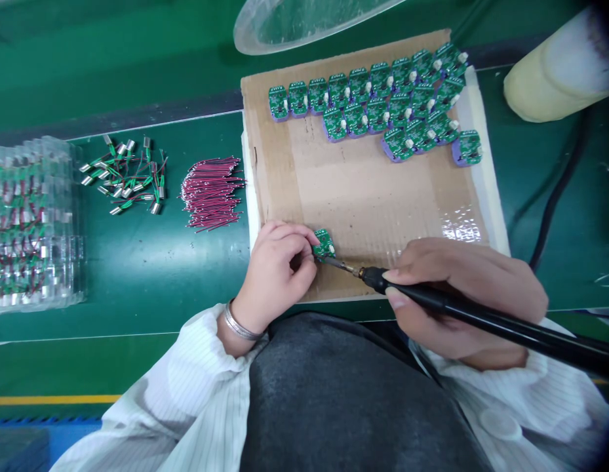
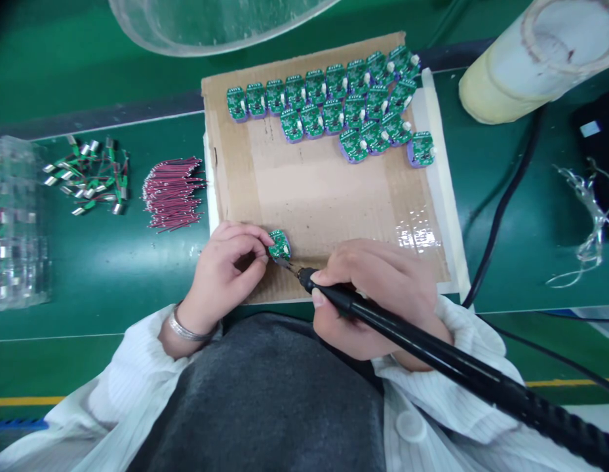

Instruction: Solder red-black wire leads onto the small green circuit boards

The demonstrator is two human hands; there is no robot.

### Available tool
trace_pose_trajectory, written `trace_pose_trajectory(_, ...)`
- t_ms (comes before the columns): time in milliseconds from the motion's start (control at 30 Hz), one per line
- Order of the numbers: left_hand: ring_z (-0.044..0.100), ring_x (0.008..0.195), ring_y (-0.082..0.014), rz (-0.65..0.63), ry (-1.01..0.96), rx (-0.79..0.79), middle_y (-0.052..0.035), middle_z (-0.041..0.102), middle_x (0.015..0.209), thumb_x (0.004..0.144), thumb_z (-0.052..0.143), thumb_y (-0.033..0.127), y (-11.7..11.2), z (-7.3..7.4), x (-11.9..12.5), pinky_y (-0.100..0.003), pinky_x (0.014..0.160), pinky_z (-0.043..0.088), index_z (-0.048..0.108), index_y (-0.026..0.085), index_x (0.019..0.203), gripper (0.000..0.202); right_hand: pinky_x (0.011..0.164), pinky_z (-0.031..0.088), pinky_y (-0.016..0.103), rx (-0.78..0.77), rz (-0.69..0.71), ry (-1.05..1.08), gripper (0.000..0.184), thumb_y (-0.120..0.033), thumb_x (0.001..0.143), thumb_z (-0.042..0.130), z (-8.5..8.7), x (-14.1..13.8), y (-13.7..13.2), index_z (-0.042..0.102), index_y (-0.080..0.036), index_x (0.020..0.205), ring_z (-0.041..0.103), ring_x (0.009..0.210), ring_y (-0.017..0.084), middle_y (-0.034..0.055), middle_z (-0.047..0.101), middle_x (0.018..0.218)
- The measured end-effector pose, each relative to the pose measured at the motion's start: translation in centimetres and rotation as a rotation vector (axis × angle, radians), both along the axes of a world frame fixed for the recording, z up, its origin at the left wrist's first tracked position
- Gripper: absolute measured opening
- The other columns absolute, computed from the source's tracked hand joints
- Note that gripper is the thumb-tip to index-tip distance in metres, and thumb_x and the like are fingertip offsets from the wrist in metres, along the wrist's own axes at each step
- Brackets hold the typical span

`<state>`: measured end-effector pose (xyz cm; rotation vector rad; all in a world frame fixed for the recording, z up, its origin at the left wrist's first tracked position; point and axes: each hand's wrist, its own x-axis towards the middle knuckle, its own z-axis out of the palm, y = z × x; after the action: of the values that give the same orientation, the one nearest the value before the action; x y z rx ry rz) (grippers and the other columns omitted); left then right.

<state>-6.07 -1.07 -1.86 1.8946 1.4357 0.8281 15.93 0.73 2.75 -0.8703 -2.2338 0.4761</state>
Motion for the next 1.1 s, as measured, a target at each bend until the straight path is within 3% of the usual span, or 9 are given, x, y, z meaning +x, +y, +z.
trace_pose_trajectory(600, 0.061, 0.088, -0.0192, -0.003, 0.004, 0.004, -0.002, 0.072, 0.092, 0.078, 0.055, 0.003, 0.1, 0.0, 0.0, -0.039, 0.087, 0.045, 0.056, 0.019, 0.068, 0.019, 0.055, 0.056, 0.025, 0.006, -0.006, 0.025, 0.016, -0.008, 0.07, 0.062, -0.1, -0.2, 0.1, 0.059, -0.019, 0.081, 0.065, 0.058, 0.014, 0.0015, 0.065, 0.063)
trace_pose_trajectory(933, 0.061, 0.087, -0.0186, 0.003, 0.011, 0.011, -0.0021, 0.072, 0.092, 0.076, 0.056, 0.003, 0.0, -0.1, 0.1, -0.038, 0.087, 0.044, 0.056, 0.019, 0.067, 0.018, 0.052, 0.054, 0.026, -0.043, 0.042, 0.022, 0.024, -0.006, 0.07, 0.063, 0.4, 0.3, -0.1, 0.059, -0.022, 0.087, 0.065, 0.059, 0.015, 0.0, 0.064, 0.065)
trace_pose_trajectory(1100, 0.061, 0.087, -0.0186, 0.002, 0.006, 0.011, -0.0025, 0.071, 0.092, 0.076, 0.056, 0.003, 0.0, -0.2, 0.1, -0.038, 0.088, 0.044, 0.056, 0.018, 0.066, 0.018, 0.051, 0.052, 0.033, -0.212, -0.174, 0.062, 0.011, -0.026, 0.081, 0.06, -0.1, 1.9, -0.8, 0.062, -0.027, 0.091, 0.065, 0.063, 0.019, 0.0018, 0.065, 0.072)
